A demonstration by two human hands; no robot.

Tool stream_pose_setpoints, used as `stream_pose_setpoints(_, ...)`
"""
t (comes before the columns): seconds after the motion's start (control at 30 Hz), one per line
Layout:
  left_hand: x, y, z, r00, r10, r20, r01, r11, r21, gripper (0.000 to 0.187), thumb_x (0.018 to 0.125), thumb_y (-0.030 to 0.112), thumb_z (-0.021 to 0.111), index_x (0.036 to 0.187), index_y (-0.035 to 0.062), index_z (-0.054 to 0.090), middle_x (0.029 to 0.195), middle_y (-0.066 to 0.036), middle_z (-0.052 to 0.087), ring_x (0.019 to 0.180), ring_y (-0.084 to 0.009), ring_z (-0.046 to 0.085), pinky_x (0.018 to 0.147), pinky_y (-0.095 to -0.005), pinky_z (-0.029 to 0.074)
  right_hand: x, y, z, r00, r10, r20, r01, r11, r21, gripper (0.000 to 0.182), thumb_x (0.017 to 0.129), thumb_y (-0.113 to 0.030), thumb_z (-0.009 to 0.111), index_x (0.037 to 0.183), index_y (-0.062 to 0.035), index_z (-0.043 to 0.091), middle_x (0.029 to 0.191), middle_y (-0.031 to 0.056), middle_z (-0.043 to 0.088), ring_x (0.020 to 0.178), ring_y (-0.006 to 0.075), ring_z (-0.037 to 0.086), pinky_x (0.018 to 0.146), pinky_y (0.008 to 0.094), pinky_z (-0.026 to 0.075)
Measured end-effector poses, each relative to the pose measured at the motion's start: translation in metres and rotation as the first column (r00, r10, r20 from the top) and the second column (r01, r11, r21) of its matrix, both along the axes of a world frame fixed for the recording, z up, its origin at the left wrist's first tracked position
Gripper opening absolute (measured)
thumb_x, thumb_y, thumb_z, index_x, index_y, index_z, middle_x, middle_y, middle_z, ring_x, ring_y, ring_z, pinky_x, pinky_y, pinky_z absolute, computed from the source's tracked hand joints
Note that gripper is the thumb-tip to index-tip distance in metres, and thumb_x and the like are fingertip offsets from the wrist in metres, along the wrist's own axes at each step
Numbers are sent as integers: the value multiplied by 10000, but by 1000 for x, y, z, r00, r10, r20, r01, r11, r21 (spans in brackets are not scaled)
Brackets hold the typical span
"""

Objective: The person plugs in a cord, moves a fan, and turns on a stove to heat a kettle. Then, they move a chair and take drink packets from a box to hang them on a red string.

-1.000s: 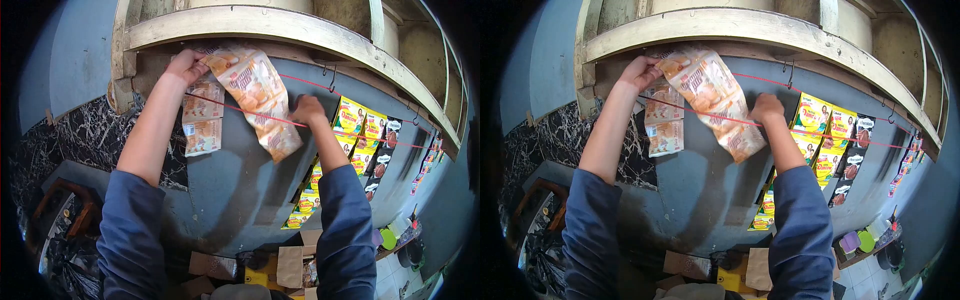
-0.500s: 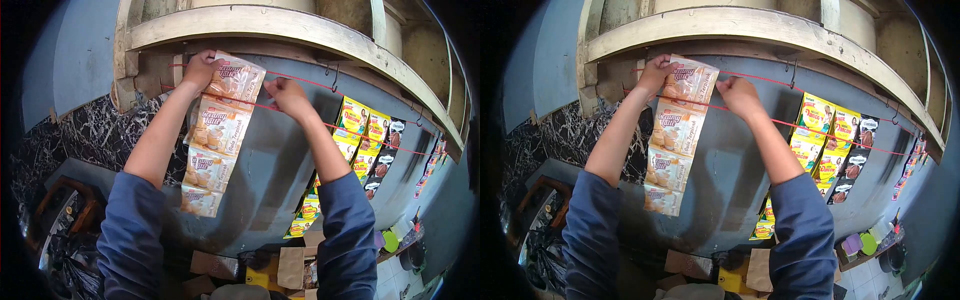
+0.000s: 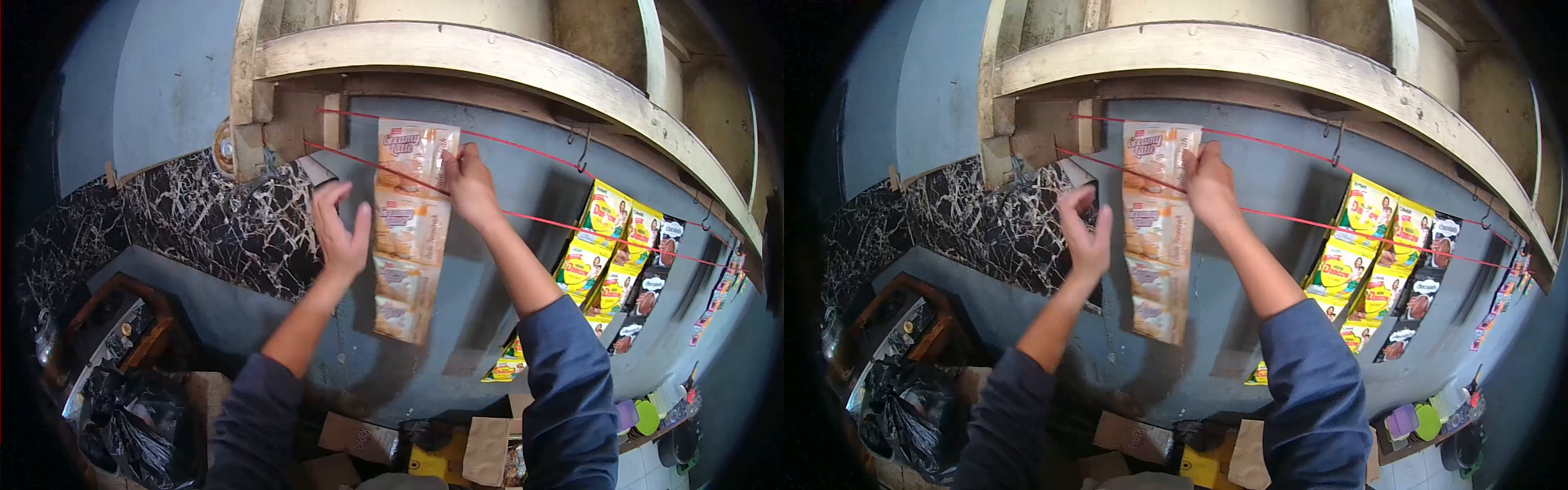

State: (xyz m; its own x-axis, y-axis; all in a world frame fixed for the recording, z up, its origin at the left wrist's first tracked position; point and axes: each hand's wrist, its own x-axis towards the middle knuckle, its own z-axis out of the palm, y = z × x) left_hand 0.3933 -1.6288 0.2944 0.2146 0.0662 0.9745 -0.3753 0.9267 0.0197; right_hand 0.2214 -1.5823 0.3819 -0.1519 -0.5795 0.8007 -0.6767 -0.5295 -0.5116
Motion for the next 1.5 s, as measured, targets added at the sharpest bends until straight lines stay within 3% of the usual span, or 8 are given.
stream_pose_setpoints(0.17, 1, -16, -60, 589, -774, -233, 635, 264, 726, 542, 785, 325, 530, 1185, 35, 307, 1197, -119, 343, 1100, -212, 345, 909, -329, 284, 12, -24, -3, 975, 108, 192, -97, 993, -66, 442, 792, -260, 534, 1026, 51, 323, 833, 259, 570, 804, 390, 556, 720, 389, 425)
stream_pose_setpoints(0.3, 14, -19, -64, 963, -238, 127, 146, 856, 496, 595, 688, 224, 665, 1148, 28, 342, 1208, -186, 328, 1139, -292, 310, 955, -374, 238, 31, -23, 8, 996, 86, 36, -85, 996, -26, 537, 767, -267, 567, 1077, 97, 322, 915, 276, 552, 896, 385, 536, 770, 367, 425)
stream_pose_setpoints(0.43, 37, -33, -50, 682, -686, -254, 639, 388, 664, 407, 705, 85, 641, 1038, 30, 413, 1055, -96, 494, 968, -175, 481, 838, -300, 381, 64, -33, 15, 997, -15, -72, 24, 993, 116, 533, 762, -264, 567, 1085, 91, 334, 919, 267, 554, 876, 375, 547, 765, 375, 438)
stream_pose_setpoints(0.63, 88, -26, -39, 736, -628, -251, 626, 492, 605, 273, 725, -15, 585, 977, 13, 486, 908, -36, 570, 803, -88, 524, 730, -229, 422, 81, -36, 23, 966, 259, -2, -239, 895, 377, 528, 770, -291, 558, 1087, 76, 352, 940, 251, 555, 789, 331, 589, 754, 400, 458)
stream_pose_setpoints(0.8, 94, -32, -46, 812, -570, -122, 488, 551, 677, 307, 763, 1, 549, 1039, 13, 414, 971, -77, 541, 867, -112, 512, 758, -233, 420, 91, 0, -8, 904, -259, -340, 270, 963, -16, 304, 752, -167, 542, 977, 20, 458, 980, 183, 519, 859, 339, 545, 834, 480, 382)
stream_pose_setpoints(0.93, 74, -35, -76, 797, -541, -268, 587, 593, 551, 426, 783, -8, 523, 1138, 34, 291, 1011, -143, 515, 916, -156, 491, 790, -261, 393, 65, 51, -86, 913, -153, -378, -44, 884, -465, 317, 671, -83, 588, 974, -53, 499, 1037, 136, 500, 991, 287, 485, 931, 456, 301)
stream_pose_setpoints(1.23, 0, -5, -234, 799, -30, -600, 492, 605, 626, 479, 811, 211, 508, 1195, 45, 274, 1131, -96, 431, 1021, -217, 408, 876, -376, 321, -83, 203, -384, 875, -482, -41, 464, 813, 353, 223, 673, -52, 577, 889, -33, 523, 999, 143, 513, 925, 312, 484, 803, 374, 393)
stream_pose_setpoints(1.5, -175, 185, -385, 643, -66, -763, 704, -341, 623, 428, 706, 62, 567, 1082, 129, 373, 963, -14, 473, 799, -112, 468, 638, -225, 395, -207, 384, -498, 735, -600, -316, 616, 395, 681, 426, 586, -162, 683, 964, -82, 506, 1010, 107, 502, 1017, 276, 435, 887, 455, 292)
